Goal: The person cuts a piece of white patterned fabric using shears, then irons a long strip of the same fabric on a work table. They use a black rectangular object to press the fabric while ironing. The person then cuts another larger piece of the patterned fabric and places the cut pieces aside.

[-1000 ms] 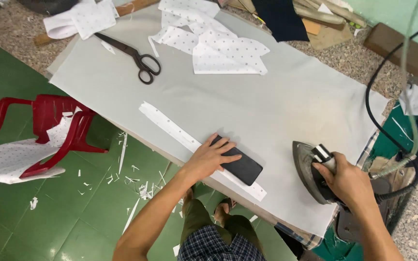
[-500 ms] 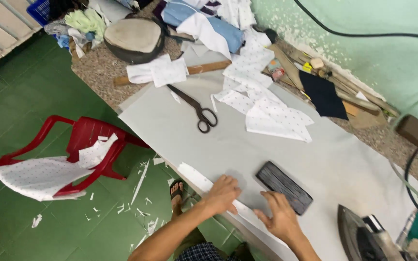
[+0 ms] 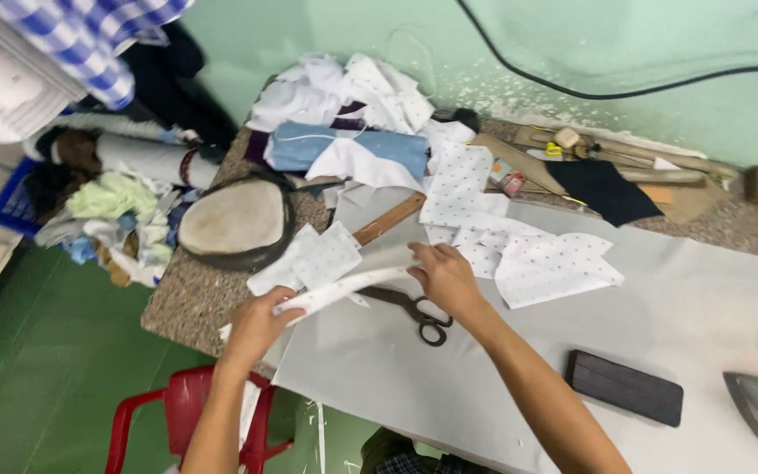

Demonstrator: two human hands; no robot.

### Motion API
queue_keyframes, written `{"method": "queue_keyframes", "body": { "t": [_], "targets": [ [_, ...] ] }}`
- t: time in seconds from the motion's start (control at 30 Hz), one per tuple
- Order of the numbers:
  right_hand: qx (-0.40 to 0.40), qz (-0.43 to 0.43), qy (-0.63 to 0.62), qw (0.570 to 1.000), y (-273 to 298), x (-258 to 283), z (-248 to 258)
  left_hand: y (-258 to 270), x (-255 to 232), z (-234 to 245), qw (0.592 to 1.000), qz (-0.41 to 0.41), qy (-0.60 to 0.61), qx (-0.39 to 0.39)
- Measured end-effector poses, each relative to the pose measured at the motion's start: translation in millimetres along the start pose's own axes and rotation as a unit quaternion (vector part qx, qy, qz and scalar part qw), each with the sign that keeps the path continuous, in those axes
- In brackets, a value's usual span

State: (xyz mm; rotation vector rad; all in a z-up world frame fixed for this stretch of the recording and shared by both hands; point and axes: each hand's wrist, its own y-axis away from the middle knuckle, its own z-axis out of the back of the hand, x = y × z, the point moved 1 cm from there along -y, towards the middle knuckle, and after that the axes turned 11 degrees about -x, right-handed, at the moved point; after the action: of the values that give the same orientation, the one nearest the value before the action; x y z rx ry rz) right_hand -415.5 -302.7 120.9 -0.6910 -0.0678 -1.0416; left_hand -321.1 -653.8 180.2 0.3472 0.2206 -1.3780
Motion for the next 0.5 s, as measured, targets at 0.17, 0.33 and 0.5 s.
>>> {"method": "queue_keyframes", "body": {
  "t": [0.17, 0.33, 0.5],
  "targets": [
    [-0.085, -0.036, 0.049, 0.995, 43, -17, 9, -59, -6, -63, 0.975, -0.144, -0.058, -0.159],
    [-0.139, -0.122, 0.176, 0.967, 194, -84, 89, -51, -122, -136, 0.923, -0.334, 0.044, -0.186],
    [-0.055, -0.267, 0.357, 0.894, 328, -144, 126, -45, -260, -217, 0.910, -0.395, 0.119, -0.039]
  ]
}}
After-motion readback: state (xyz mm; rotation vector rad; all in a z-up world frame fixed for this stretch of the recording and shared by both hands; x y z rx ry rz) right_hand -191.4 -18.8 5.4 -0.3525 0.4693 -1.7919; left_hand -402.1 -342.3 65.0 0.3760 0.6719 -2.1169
